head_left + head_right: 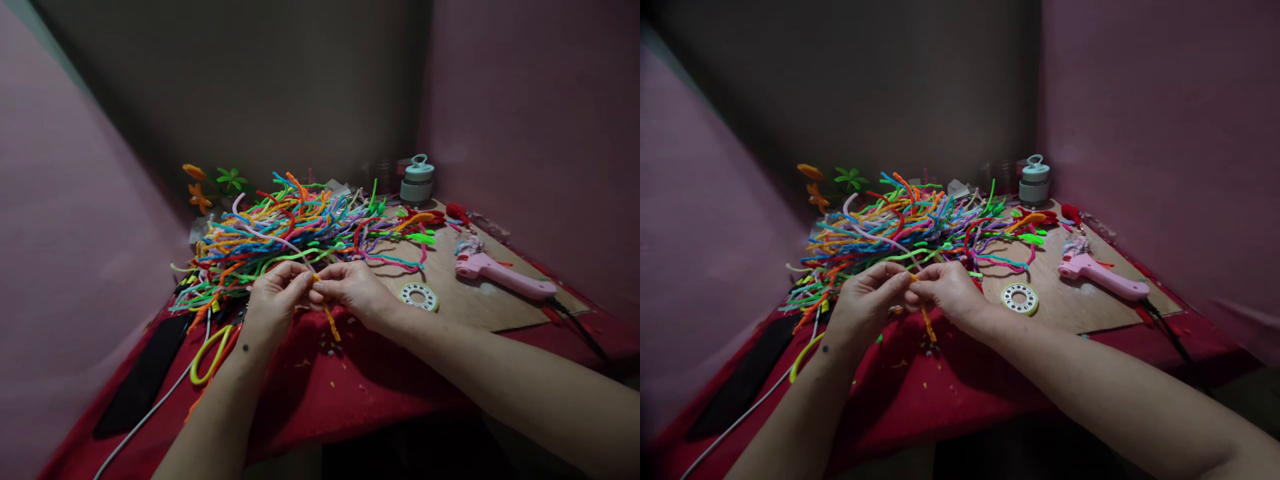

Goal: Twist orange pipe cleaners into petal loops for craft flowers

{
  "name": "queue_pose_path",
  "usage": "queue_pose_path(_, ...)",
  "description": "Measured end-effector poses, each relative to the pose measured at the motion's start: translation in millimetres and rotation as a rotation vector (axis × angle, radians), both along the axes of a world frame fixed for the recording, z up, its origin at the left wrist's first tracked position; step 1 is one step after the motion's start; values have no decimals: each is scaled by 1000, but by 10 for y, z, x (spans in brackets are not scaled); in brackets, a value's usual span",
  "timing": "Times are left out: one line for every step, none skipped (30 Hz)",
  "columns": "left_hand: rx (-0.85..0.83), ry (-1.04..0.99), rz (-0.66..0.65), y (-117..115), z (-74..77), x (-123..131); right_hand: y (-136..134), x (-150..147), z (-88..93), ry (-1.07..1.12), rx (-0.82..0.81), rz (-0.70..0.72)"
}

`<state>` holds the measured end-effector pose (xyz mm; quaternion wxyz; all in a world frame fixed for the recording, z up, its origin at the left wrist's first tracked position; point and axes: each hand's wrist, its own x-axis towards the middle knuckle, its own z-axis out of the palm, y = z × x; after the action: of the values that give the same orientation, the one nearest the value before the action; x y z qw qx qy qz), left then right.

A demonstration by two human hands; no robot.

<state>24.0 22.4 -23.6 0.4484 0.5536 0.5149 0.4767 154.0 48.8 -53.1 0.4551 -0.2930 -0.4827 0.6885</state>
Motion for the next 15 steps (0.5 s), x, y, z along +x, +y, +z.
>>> queue_pose_path(20, 29, 13, 0, -2, 3, 0, 6, 5, -9, -2, 21)
queue_pose_path(43, 65, 31, 0, -4, 5, 0, 13, 10, -16, -16, 47)
queue_pose_path(64, 105, 48, 1, -6, 7, -2, 19, 15, -23, -38, 78)
queue_pose_path(81, 137, 60, 1, -8, 9, -4, 24, 18, -29, -63, 106)
queue_pose_path(90, 156, 66, 1, -10, 10, -6, 28, 19, -29, -86, 127)
queue_pose_path(91, 164, 65, 2, -11, 11, -10, 29, 18, -19, -100, 144)
queue_pose_path(92, 169, 61, 2, -11, 11, -13, 27, 15, -5, -105, 152)
queue_pose_path(98, 175, 59, 3, -11, 10, -16, 23, 11, 6, -102, 153)
queue_pose_path(109, 182, 61, 4, -11, 9, -19, 17, 6, 12, -95, 152)
queue_pose_path(124, 193, 65, 5, -12, 8, -21, 11, 0, 15, -93, 150)
queue_pose_path(138, 206, 72, 7, -13, 6, -23, 5, -5, 12, -97, 153)
queue_pose_path(146, 216, 78, 8, -14, 5, -23, 1, -8, 8, -107, 156)
queue_pose_path(150, 220, 82, 10, -17, 4, -24, -2, -8, 4, -118, 157)
queue_pose_path(151, 219, 81, 11, -20, 4, -24, -3, -5, 0, -130, 155)
queue_pose_path(155, 222, 82, 12, -23, 5, -25, -2, 2, -6, -147, 145)
